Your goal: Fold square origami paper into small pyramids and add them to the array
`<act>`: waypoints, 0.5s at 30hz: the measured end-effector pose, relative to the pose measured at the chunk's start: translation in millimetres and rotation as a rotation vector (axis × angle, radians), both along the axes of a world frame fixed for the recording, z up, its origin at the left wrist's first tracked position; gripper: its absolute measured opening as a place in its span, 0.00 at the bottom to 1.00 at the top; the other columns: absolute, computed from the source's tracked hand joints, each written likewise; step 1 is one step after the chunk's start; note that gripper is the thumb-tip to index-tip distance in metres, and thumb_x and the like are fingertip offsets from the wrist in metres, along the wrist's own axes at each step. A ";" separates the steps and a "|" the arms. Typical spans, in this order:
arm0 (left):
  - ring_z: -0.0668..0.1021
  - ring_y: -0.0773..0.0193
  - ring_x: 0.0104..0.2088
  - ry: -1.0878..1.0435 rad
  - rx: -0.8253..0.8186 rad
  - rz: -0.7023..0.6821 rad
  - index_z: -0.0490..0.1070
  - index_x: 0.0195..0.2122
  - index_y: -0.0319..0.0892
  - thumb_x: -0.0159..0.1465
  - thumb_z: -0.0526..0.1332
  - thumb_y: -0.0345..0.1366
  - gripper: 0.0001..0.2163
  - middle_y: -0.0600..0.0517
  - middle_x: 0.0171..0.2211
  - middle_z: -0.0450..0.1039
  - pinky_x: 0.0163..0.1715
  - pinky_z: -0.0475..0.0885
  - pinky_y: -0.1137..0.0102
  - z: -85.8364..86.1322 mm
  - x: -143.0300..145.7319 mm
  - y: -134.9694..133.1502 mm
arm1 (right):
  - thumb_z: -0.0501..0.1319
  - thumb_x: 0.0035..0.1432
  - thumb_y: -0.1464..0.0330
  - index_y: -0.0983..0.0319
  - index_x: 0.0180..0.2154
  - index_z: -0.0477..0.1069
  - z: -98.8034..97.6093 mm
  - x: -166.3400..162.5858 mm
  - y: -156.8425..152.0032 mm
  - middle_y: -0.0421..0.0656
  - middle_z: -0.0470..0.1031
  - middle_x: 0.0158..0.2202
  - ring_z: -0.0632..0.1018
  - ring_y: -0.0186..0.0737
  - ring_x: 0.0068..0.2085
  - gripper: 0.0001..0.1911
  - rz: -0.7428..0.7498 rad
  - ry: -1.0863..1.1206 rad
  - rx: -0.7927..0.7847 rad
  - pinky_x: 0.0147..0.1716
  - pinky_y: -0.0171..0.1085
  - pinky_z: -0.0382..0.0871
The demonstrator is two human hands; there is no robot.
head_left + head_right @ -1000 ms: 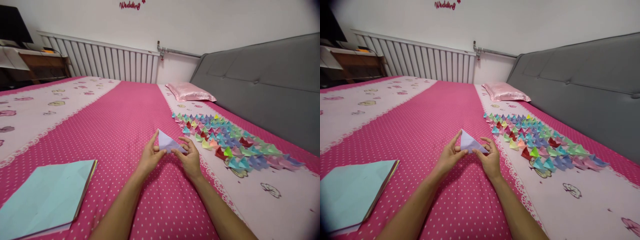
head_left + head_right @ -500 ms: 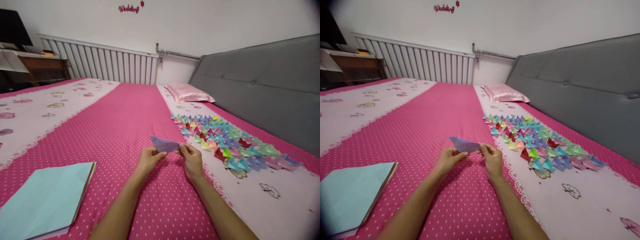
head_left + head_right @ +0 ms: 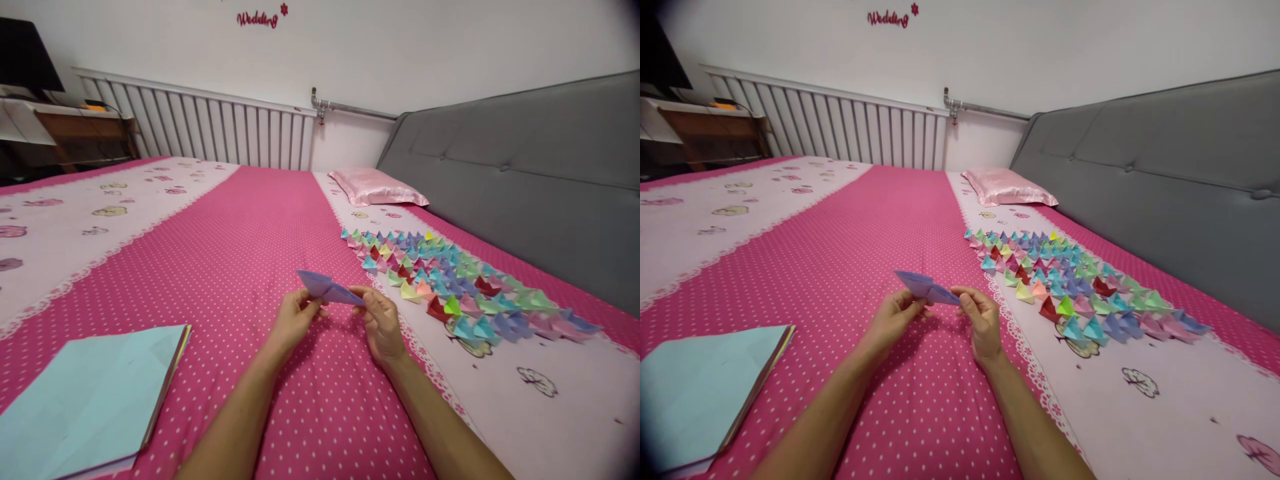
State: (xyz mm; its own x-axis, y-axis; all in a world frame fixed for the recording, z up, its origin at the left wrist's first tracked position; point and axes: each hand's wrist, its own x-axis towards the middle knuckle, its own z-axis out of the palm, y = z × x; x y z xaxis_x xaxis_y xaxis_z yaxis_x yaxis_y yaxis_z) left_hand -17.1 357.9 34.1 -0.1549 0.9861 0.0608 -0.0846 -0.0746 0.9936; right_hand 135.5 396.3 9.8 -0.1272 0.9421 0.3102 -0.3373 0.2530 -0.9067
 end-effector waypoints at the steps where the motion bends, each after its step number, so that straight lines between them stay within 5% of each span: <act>1: 0.71 0.70 0.22 0.026 0.013 -0.027 0.74 0.30 0.36 0.53 0.61 0.32 0.06 0.51 0.24 0.72 0.24 0.64 0.74 -0.2 -0.5 -0.7 | 0.61 0.51 0.59 0.59 0.35 0.75 0.9 -0.2 -0.3 0.43 0.76 0.34 0.74 0.37 0.33 0.13 0.010 0.006 -0.008 0.29 0.35 0.66; 6: 0.68 0.71 0.22 0.026 0.013 -0.133 0.73 0.31 0.35 0.51 0.64 0.34 0.08 0.50 0.24 0.71 0.24 0.60 0.74 -2.7 -2.6 -2.5 | 0.63 0.49 0.59 0.60 0.38 0.73 7.2 -1.7 -2.7 0.44 0.77 0.36 0.77 0.44 0.37 0.15 0.142 0.070 -0.121 0.38 0.40 0.68; 15: 0.66 0.73 0.21 -0.027 -0.049 -0.280 0.70 0.26 0.37 0.54 0.63 0.42 0.12 0.54 0.20 0.64 0.23 0.60 0.75 2.3 -9.4 -8.1 | 0.58 0.53 0.56 0.60 0.42 0.70 7.7 -1.3 -1.1 0.45 0.77 0.36 0.77 0.43 0.35 0.19 0.315 0.129 -0.241 0.33 0.38 0.69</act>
